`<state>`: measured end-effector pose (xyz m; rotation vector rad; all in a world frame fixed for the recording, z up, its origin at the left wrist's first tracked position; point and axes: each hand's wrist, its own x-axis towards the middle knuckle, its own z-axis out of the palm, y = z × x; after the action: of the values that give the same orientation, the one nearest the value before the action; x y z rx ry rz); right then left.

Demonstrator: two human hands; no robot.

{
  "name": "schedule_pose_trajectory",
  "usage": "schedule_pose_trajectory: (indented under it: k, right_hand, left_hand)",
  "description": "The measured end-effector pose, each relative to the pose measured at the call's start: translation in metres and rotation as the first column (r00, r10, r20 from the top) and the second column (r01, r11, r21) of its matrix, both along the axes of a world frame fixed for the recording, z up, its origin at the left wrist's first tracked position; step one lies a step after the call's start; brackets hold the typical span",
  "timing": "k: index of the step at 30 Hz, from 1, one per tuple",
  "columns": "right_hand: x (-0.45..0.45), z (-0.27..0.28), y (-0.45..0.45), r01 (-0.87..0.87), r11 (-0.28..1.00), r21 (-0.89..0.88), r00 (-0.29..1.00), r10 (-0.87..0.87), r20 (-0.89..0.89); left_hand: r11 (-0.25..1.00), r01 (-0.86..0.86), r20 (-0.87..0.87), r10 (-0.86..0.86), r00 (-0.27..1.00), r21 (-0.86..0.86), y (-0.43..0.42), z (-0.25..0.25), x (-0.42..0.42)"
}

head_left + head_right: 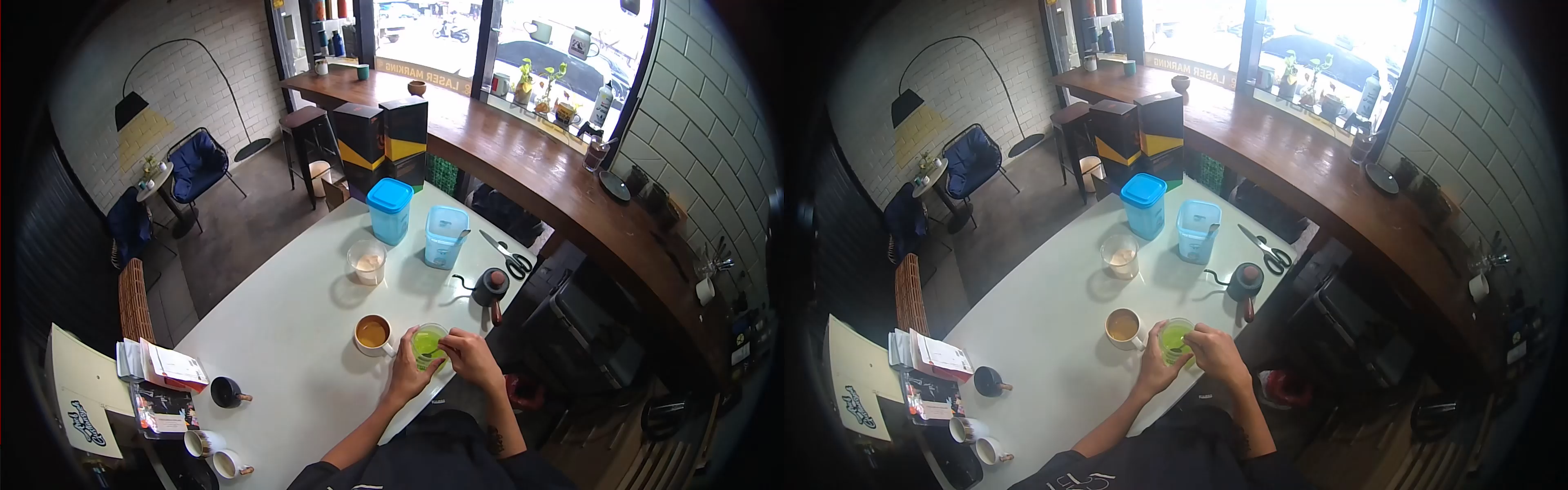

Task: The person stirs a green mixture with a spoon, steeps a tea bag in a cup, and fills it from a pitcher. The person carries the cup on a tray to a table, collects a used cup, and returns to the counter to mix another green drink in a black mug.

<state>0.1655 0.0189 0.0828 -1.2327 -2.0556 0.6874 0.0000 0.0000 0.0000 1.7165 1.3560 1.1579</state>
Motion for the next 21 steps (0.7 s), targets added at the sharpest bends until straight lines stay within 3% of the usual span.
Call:
schedule_pose_trajectory:
  k: [8,15,21]
  right_hand:
    - [-0.003,-0.002,0.003,0.134,0.989,0.057,0.989,-0.137,0.05]
    - [-0.013,-0.01,0.004,0.086,0.995,0.057,0.995,-0.083,-0.056]
    - [-0.003,0.001,0.002,0.01,1.0,0.022,0.998,-0.011,0.063]
  left_hand:
    - [1.0,-0.008,0.01,0.008,1.0,-0.006,0.001,0.002,-0.001]
    - [1.0,-0.006,-0.011,0.006,1.0,0.002,0.0,-0.001,-0.002]
    - [1.0,-0.012,-0.017,0.012,1.0,0.025,0.0,-0.001,-0.001]
